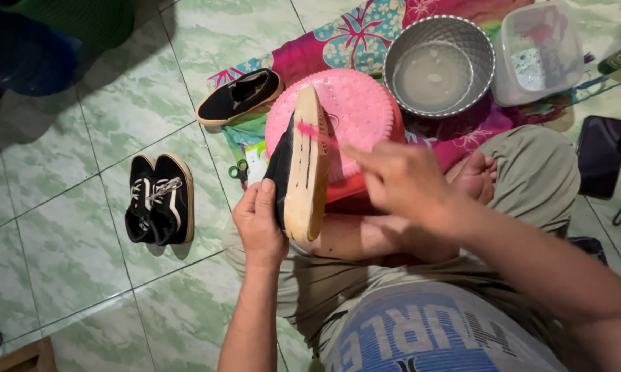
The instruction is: The person sits on the floor and scrubs a black slip-on shoe with a pink toothbrush. They dip the brush into a container of soapy water and scrub the shoe's upper, sole, and edges. The person rotates the shoe to clean different areas and occasionally dips the brush again.
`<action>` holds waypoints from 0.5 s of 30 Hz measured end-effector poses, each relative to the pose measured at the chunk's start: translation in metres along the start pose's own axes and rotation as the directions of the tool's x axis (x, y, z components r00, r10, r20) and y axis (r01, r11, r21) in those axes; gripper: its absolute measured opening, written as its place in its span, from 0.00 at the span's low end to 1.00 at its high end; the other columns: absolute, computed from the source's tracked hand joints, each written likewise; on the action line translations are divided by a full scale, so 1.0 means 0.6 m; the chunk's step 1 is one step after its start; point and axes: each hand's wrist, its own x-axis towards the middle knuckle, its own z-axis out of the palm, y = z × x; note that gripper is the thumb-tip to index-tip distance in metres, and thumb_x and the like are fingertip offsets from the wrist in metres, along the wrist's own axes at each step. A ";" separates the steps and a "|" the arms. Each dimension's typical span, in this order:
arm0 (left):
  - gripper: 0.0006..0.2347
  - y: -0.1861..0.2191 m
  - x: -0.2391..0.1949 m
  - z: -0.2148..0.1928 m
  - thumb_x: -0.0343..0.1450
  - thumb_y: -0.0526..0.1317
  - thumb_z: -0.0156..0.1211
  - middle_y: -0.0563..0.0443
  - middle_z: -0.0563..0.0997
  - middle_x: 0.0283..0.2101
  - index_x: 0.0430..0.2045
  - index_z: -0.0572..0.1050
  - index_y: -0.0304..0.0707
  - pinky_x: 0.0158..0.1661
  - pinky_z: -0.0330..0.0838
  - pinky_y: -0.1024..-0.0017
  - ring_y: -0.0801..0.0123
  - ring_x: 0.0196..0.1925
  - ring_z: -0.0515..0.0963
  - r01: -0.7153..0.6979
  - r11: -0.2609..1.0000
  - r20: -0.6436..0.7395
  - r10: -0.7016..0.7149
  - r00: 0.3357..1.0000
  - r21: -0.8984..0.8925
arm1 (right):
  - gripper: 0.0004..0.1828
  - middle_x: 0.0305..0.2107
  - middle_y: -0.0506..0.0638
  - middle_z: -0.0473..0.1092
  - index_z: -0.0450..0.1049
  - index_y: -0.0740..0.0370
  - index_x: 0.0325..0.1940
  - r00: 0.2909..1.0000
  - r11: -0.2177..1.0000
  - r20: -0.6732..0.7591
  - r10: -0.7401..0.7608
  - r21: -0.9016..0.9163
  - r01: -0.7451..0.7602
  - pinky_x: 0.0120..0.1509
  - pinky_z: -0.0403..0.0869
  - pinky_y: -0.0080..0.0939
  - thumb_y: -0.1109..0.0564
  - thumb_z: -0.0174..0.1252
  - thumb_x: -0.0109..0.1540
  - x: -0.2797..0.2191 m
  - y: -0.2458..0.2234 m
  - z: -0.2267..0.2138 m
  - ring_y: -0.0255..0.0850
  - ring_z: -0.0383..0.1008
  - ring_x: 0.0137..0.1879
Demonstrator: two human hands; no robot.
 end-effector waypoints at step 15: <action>0.15 0.107 -0.046 0.071 0.74 0.38 0.57 0.66 0.59 0.20 0.14 0.62 0.49 0.26 0.50 0.77 0.82 0.25 0.56 0.004 0.994 0.050 -0.010 0.999 0.111 | 0.58 0.31 0.43 0.55 0.41 0.53 0.82 0.646 0.212 0.762 -0.057 0.641 -0.738 0.31 0.57 0.25 0.58 0.70 0.57 -0.042 -0.177 -0.165 0.30 0.51 0.30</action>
